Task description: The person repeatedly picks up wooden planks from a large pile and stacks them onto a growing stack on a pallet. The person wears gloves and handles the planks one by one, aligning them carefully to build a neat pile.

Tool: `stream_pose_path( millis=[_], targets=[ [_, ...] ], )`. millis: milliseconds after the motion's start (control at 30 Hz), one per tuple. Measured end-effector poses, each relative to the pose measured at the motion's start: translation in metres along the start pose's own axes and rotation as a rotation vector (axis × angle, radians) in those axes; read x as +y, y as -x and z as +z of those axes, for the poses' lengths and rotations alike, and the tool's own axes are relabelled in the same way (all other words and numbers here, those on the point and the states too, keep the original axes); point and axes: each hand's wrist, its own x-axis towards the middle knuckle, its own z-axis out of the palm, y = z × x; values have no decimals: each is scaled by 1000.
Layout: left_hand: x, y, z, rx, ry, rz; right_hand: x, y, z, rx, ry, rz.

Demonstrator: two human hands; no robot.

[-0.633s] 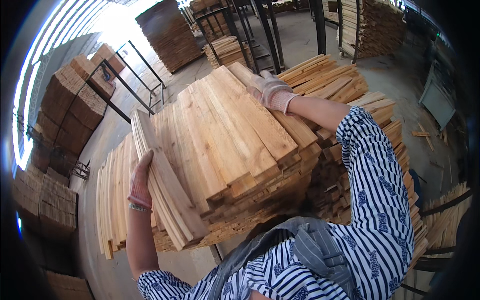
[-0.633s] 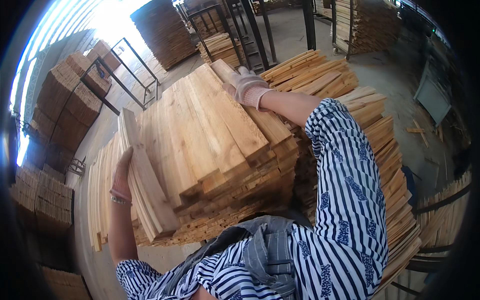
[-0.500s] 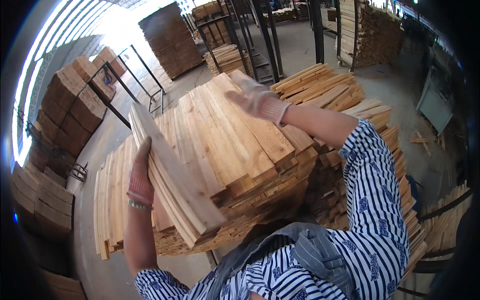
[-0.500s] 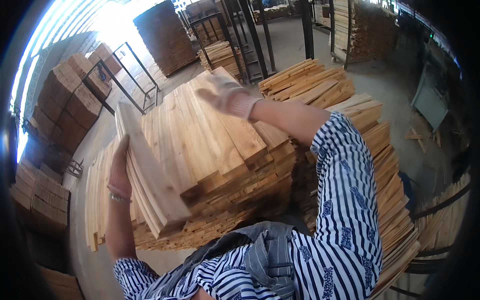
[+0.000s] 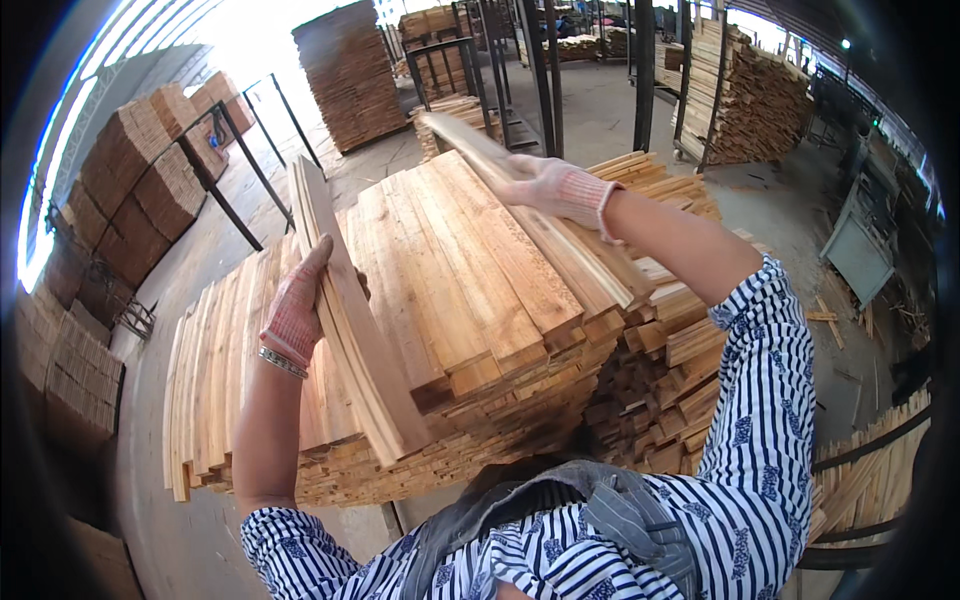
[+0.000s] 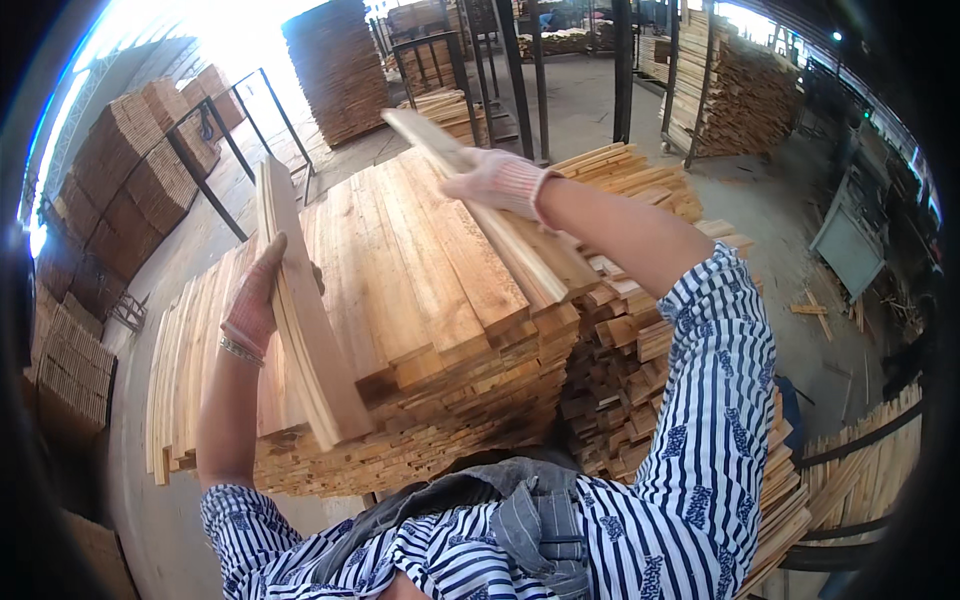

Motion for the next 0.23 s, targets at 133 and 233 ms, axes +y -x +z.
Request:
stream_pose_path(
  millis=[133, 233],
  targets=[
    [-25, -4, -23, 68, 39, -9, 61, -50, 8, 183, 644, 70],
    [-31, -14, -43, 112, 103, 23, 67, -81, 44, 76, 631, 152]
  ],
)
